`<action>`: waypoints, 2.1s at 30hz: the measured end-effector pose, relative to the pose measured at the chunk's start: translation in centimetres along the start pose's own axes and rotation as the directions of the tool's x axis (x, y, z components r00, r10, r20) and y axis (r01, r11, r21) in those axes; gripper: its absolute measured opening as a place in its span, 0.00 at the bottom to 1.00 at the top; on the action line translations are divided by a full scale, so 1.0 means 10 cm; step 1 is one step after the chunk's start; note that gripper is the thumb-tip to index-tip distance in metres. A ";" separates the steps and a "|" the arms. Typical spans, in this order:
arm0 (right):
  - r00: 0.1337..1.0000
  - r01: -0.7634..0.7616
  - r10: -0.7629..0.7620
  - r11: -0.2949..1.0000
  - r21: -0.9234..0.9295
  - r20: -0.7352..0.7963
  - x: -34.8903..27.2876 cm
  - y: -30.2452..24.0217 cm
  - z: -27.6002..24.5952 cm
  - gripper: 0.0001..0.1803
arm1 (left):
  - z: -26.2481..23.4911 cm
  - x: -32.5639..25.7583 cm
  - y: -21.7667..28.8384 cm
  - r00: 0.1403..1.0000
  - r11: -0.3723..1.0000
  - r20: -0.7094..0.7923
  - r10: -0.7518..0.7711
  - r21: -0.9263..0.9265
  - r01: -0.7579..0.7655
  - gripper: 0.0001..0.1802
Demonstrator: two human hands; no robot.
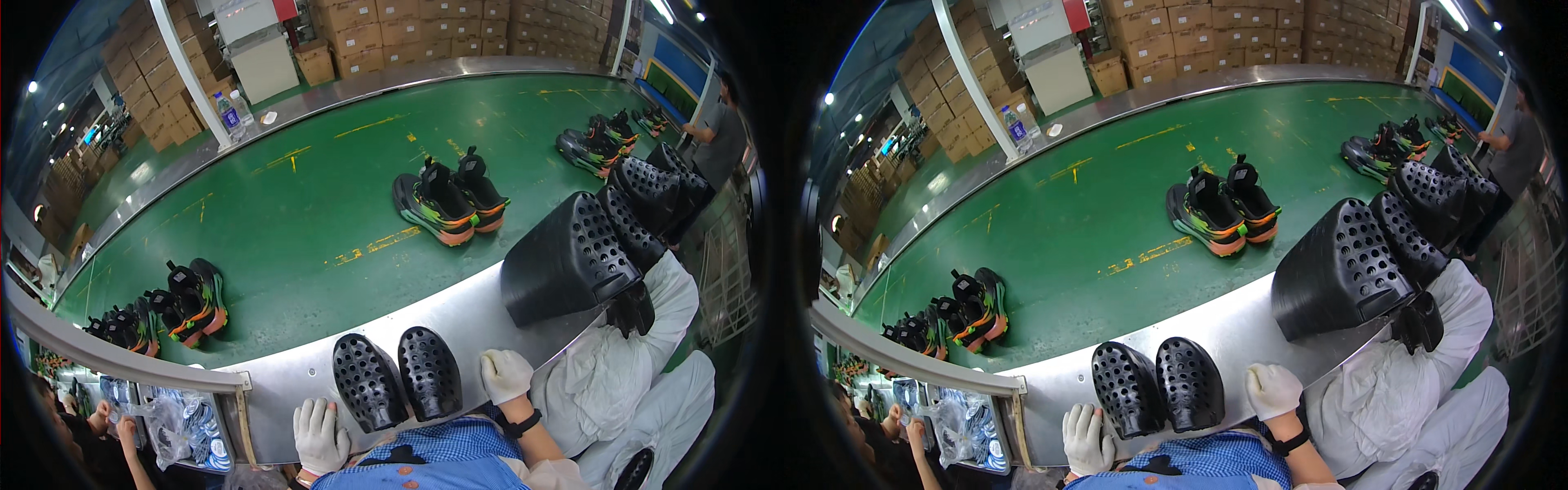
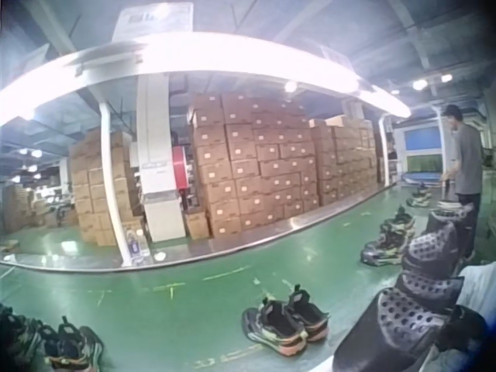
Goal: Inspecting and organizing shoe components and finished footwear on a factory assembly line.
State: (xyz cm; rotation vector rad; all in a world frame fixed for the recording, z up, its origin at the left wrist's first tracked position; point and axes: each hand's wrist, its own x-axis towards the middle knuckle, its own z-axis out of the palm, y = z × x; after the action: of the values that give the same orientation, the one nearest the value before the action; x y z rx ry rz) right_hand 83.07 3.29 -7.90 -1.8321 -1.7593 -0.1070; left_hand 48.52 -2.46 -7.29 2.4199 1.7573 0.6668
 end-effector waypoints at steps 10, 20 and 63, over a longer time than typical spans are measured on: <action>0.992 -0.080 0.083 0.996 -0.039 0.095 0.03 -0.06 -0.04 0.05 | 0.05 -0.02 -0.03 1.000 1.000 0.004 -0.013 -0.017 0.013 0.27; 0.997 -0.068 0.067 0.997 0.026 0.033 0.01 -0.02 -0.01 0.03 | 0.14 -0.03 -0.06 0.997 0.998 -0.055 0.050 0.027 -0.049 0.24; 0.997 -0.072 0.075 0.993 0.094 -0.020 -0.28 0.07 0.34 0.03 | -0.07 -0.10 -0.07 0.998 0.999 -0.054 -0.009 0.041 0.012 0.24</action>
State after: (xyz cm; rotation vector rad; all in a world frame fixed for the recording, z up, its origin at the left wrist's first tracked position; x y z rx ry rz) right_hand 82.21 2.41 -12.16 -1.8187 -1.6509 -0.0167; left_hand 47.37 -3.30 -7.20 2.4395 1.8201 0.7083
